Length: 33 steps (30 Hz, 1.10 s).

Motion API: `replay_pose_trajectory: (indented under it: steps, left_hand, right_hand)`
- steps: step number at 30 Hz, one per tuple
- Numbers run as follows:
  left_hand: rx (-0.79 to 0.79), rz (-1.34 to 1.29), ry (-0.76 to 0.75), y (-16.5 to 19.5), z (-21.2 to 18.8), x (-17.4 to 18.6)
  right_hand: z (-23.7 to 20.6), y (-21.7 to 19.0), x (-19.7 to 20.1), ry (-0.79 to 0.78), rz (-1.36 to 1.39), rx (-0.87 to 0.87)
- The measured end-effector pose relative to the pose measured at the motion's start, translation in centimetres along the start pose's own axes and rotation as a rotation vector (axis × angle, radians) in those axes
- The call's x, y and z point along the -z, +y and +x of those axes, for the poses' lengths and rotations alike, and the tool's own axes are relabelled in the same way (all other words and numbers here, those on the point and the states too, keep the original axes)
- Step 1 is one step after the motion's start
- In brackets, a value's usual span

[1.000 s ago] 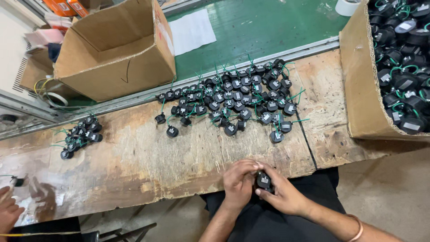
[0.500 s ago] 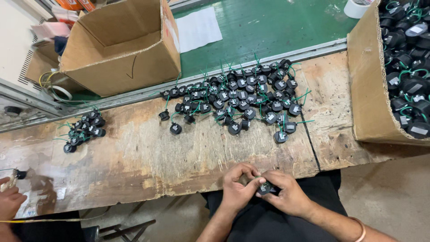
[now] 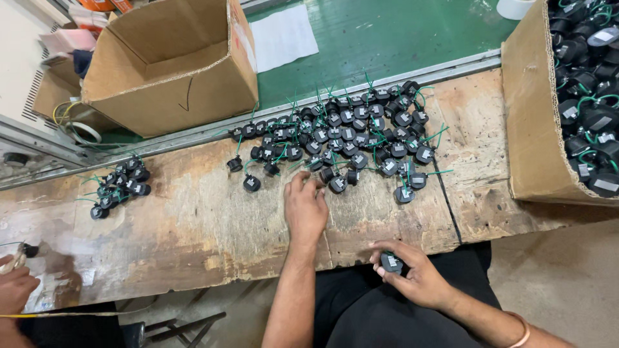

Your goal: The person picks black round wired components one at a time from a workbench, manipulates the green wire of each component with both hands, and places the components into a cardboard box beside a full box of the same parts. A second worker at the left of the bench handles similar parts.

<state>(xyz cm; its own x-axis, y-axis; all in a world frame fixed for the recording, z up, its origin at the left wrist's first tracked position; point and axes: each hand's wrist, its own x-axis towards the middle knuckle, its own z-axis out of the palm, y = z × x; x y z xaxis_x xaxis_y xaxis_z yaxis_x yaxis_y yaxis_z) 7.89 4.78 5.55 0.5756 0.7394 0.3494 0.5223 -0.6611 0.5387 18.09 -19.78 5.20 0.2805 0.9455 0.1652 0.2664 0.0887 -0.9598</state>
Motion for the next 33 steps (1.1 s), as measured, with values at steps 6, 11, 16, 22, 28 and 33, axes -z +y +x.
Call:
replay_pose_trajectory:
  steps: [6,11,16,22,28,33]
  left_hand:
    - [-0.034,-0.067,0.1,-0.4,-1.6,1.5]
    - [-0.039,-0.413,-0.037,2.2,-5.4,3.5]
    - [-0.432,-0.458,-0.015,6.8,-7.5,3.8]
    - [-0.676,-0.504,0.031,7.8,-7.0,4.9]
    - [-0.547,-0.657,-0.119,6.1,-7.7,5.0]
    - [0.026,-1.121,-0.351,5.9,-9.5,2.4]
  right_hand:
    - [0.0,-0.4,0.1,-0.002,0.019,0.034]
    - [0.4,-0.7,0.2,0.134,0.065,-0.173]
    - [0.5,0.4,-0.7,-0.012,-0.14,0.015]
    - [-0.7,1.8,-0.4,0.058,-0.084,0.058]
    - [-0.4,1.2,0.2,0.071,0.041,-0.01]
    - [0.1,0.0,-0.3,0.034,-0.092,0.068]
